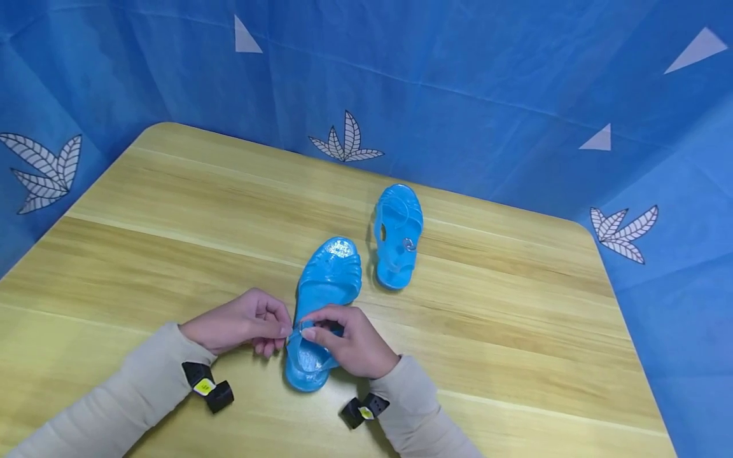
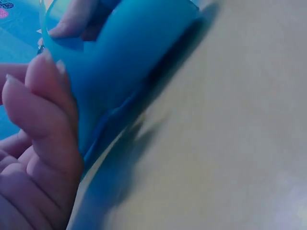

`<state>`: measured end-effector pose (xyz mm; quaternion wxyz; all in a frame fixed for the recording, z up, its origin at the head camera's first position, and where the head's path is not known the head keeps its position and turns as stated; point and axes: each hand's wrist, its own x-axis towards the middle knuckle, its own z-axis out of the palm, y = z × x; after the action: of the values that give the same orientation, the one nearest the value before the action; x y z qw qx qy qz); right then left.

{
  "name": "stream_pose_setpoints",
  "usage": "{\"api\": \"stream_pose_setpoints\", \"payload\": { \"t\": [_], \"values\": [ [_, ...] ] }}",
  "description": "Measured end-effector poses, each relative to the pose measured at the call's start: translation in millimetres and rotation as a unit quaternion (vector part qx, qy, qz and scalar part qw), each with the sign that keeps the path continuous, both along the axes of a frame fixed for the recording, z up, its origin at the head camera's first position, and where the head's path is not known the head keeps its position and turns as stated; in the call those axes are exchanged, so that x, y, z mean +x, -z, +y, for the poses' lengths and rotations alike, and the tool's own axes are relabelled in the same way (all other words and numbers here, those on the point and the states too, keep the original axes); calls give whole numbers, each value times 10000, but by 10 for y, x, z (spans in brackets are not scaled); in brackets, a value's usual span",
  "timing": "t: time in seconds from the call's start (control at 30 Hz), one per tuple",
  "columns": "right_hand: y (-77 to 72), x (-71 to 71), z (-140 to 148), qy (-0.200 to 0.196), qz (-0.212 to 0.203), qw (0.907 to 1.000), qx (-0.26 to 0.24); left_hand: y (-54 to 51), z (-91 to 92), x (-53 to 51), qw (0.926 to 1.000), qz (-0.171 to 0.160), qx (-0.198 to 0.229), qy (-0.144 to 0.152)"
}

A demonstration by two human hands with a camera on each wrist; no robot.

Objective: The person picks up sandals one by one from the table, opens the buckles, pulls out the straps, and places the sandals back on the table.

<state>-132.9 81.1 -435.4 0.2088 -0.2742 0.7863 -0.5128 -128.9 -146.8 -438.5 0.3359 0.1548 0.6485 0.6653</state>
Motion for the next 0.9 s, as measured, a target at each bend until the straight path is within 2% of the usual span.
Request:
{"api": "stream_pose_setpoints", "payload": {
  "t": [0.13, 0.3, 0.63, 0.9],
  "values": [
    [-4, 1, 6, 28, -84, 10000, 25, 12, -9, 4, 9998, 15, -23, 200],
    [-4, 2, 7, 17, -51, 10000, 16, -3, -4, 8, 9997, 19, 54, 221],
    [7, -3, 14, 17, -126, 9999, -21, 24, 26, 33, 9993, -198, 300, -89],
    [6, 2, 6, -2, -19, 10000, -36, 30, 51, 42, 9977, -374, 531, -187]
  ]
}}
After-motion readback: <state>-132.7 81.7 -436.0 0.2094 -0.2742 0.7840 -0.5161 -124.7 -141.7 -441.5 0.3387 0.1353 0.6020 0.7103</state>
